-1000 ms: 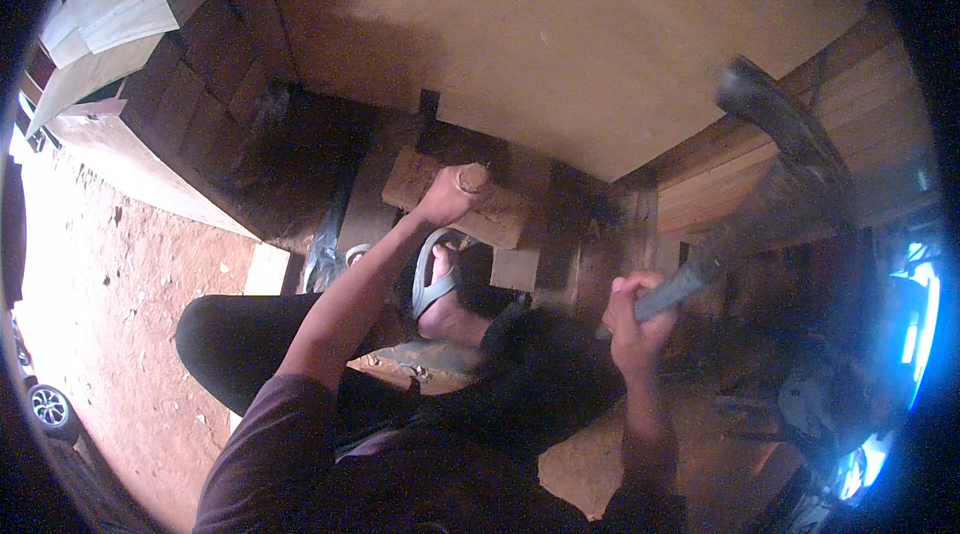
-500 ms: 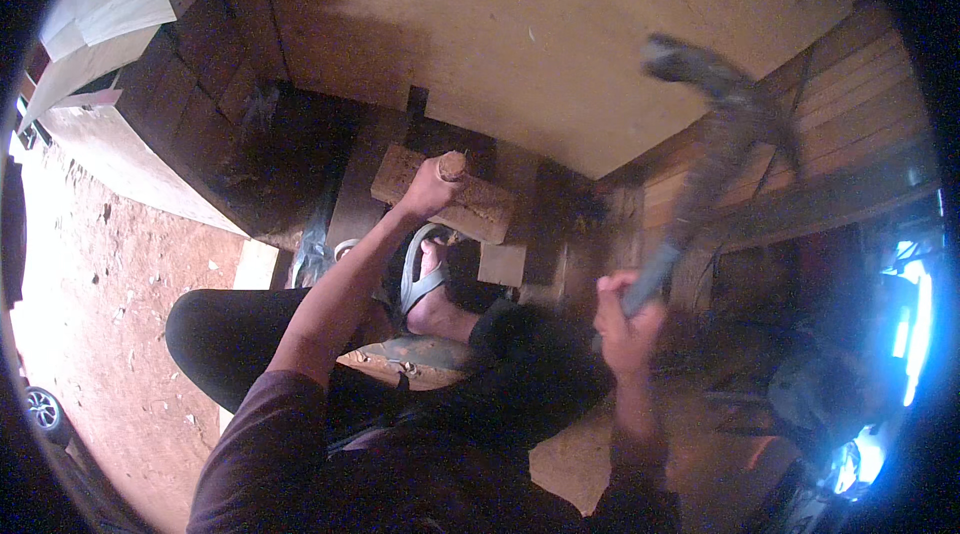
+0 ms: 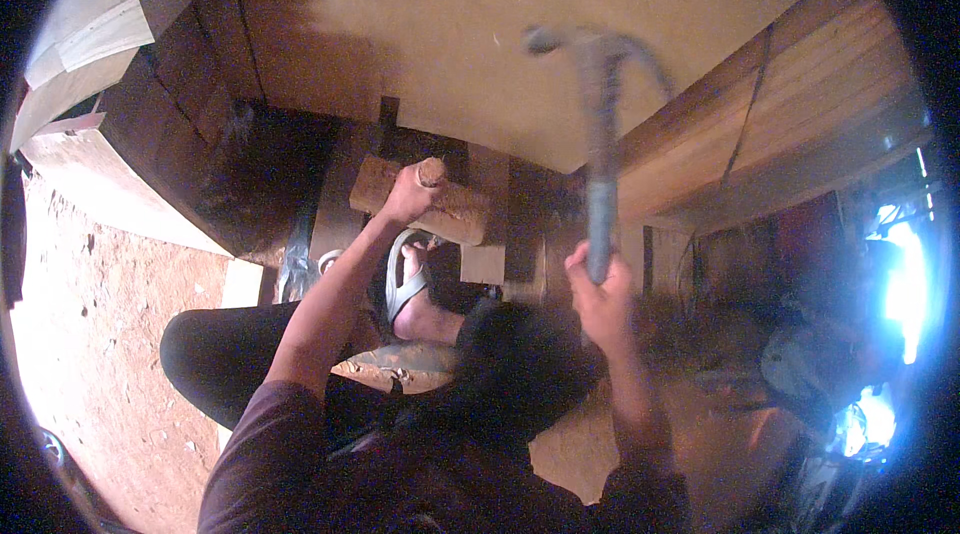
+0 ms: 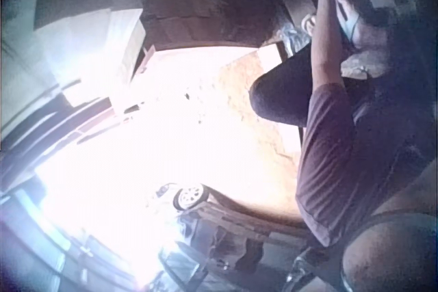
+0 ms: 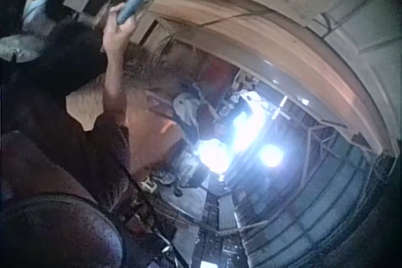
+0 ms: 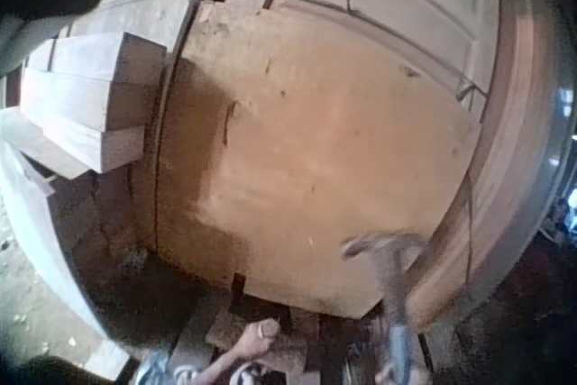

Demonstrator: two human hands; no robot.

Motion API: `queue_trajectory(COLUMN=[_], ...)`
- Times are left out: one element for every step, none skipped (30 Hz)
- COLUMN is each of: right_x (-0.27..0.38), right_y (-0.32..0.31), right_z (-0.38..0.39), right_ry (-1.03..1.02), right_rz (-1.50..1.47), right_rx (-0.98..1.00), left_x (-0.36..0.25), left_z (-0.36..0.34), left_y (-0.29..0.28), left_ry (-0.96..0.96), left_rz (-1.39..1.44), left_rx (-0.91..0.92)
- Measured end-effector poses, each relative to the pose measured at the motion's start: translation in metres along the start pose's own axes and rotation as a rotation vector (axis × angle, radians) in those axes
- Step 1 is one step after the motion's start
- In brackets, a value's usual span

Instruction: The person sits on the floor and uses a hammer to repeatedly strike a small wooden block, chipping away material. The person holds the block with one hand and strikes it with the other, creating wood shavings.

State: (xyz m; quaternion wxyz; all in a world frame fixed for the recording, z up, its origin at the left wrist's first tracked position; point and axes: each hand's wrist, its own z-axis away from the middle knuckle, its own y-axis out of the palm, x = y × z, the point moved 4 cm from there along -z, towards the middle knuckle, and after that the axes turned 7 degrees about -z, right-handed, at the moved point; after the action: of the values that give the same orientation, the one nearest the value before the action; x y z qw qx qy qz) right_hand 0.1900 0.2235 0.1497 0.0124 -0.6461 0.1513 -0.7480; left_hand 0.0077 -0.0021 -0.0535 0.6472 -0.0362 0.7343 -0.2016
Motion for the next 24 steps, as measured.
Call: queue_trajectory(right_x=[0.009,0.014,0.013,0.007,-0.005,-0.020,-0.038,-0.055,-0.072,-0.089,-0.095,-0.101,-0.103,-0.096,-0.088,-0.076,-0.063,-0.046,-0.029,-0.012,-0.003,0.002,0.003,-0.002], right_y=[-0.001,-0.001,-0.001,0.000,0.002,0.004,0.010,0.016,0.020,0.022,0.022,0.023,0.020,0.019,0.016,0.013,0.007,0.005,0.002,-0.002,-0.005,-0.007,-0.008,-0.007], right_z=[0.001,0.001,0.002,0.002,0.002,0.001,0.001,0.001,0.001,0.001,0.001,0.001,0.000,0.000,0.001,0.003,0.004,0.005,0.006,0.006,0.006,0.007,0.007,0.006], right_ry=[-0.016,-0.049,-0.072,-0.061,-0.050,-0.040,-0.058,-0.095,-0.133,-0.048,-0.132,-0.126,-0.056,-0.112,-0.085,-0.057,0.007,-0.026,-0.076,-0.134,-0.105,-0.084,-0.087,-0.064], right_rz=[-0.087,-0.175,-0.170,-0.144,-0.118,-0.092,0.025,0.253,0.495,0.706,0.638,0.573,0.552,0.455,0.402,0.349,0.382,0.246,0.183,0.137,0.001,-0.117,-0.219,-0.195], right_rx=[-0.001,0.009,0.006,-0.005,-0.016,-0.026,-0.020,0.016,0.045,0.130,0.149,0.170,0.161,0.164,0.131,0.096,0.036,0.018,-0.024,-0.051,-0.054,-0.043,-0.051,-0.046], left_x=[0.000,0.000,-0.002,-0.003,-0.004,-0.004,-0.003,-0.003,-0.004,-0.004,-0.006,-0.005,-0.005,-0.004,-0.002,-0.001,0.000,0.001,0.002,0.002,0.003,0.004,0.005,0.004], left_z=[0.000,-0.001,-0.001,-0.001,-0.001,-0.001,0.000,0.000,0.000,0.001,0.000,0.000,0.000,0.000,0.000,0.000,0.000,-0.001,-0.001,-0.001,-0.001,0.000,-0.001,-0.001], left_y=[0.000,0.000,-0.001,-0.002,-0.002,-0.002,-0.001,-0.001,0.000,0.000,0.000,0.000,0.000,0.000,0.001,0.001,0.001,0.002,0.002,0.002,0.002,0.002,0.002,0.002], left_ry=[-0.004,-0.007,0.028,0.063,0.089,0.083,0.068,0.053,0.070,0.091,0.116,0.111,0.105,0.093,0.063,0.055,0.045,0.031,0.039,0.038,0.029,0.019,0.034,0.058], left_rz=[0.003,0.007,-0.002,-0.011,-0.029,-0.013,-0.007,-0.010,0.025,0.050,0.072,0.052,0.032,0.015,-0.032,-0.031,-0.036,-0.052,-0.037,-0.017,-0.007,-0.003,-0.030,-0.029], left_rx=[0.005,0.008,-0.003,-0.015,-0.029,-0.021,-0.013,-0.012,-0.017,-0.028,-0.041,-0.032,-0.031,-0.031,0.000,0.009,0.009,0.011,0.013,0.007,0.001,0.001,0.013,0.009])
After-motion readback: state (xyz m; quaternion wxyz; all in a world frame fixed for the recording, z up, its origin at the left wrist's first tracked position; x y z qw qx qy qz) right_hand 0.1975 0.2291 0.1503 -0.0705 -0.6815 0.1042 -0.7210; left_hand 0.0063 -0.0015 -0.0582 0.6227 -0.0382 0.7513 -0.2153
